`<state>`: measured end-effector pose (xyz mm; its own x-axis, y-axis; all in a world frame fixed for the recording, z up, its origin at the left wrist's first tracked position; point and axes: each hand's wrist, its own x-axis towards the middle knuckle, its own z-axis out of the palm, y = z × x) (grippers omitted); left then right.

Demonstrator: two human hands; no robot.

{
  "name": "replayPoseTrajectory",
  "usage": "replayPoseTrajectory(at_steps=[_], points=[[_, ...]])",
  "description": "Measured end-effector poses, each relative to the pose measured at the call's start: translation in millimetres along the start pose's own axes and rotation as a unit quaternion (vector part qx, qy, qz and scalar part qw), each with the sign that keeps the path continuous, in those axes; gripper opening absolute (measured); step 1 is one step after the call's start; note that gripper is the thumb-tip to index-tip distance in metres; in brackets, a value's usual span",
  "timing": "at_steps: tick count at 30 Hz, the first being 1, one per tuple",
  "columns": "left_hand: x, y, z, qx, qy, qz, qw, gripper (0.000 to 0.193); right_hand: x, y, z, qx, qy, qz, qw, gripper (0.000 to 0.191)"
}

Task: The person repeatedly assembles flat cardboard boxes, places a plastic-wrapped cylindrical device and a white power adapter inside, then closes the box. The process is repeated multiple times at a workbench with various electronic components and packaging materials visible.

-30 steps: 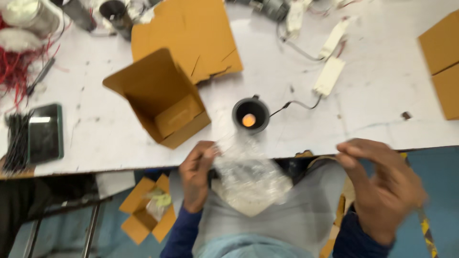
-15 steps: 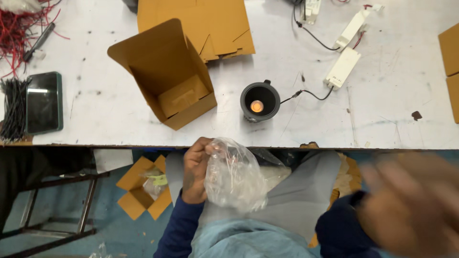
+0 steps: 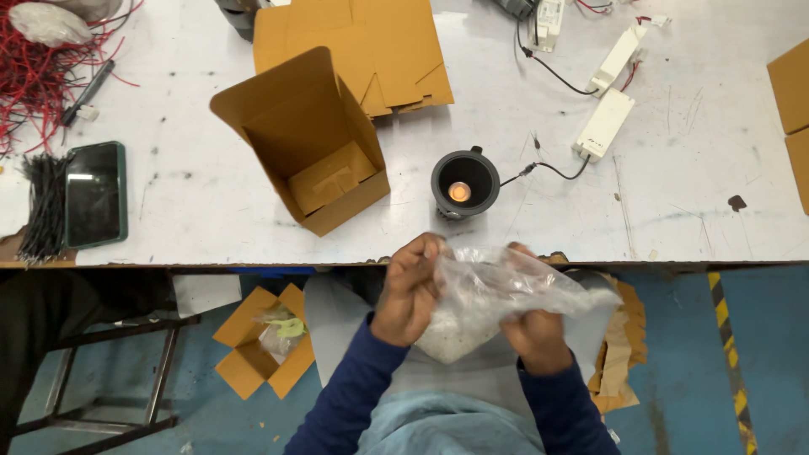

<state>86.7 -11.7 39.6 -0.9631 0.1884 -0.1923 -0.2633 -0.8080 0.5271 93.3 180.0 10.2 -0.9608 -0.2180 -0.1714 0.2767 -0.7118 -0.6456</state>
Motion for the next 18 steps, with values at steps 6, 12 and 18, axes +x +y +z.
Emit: replayPoseTrajectory(at_steps=[6,12,18], points=[[3.8,2.1,-5.8,0.025,-0.089,0.031,0.995,0.015,13.6,0.6,3.4,-0.036,0.004,0.115,0.993,0.022],[11.8,-11.1,9.6,0.555,0.104,0.281,0.776,0.032,39.1,-25.9,23.2,-0.078,-0.025,-0.057,0.995,0.021],[58.0,-10.4,8.8,0.591,0.142,0.396,0.688,0.039,74.9,-16.0,26.6,-0.39,0.114,-0.315,0.857,0.025]])
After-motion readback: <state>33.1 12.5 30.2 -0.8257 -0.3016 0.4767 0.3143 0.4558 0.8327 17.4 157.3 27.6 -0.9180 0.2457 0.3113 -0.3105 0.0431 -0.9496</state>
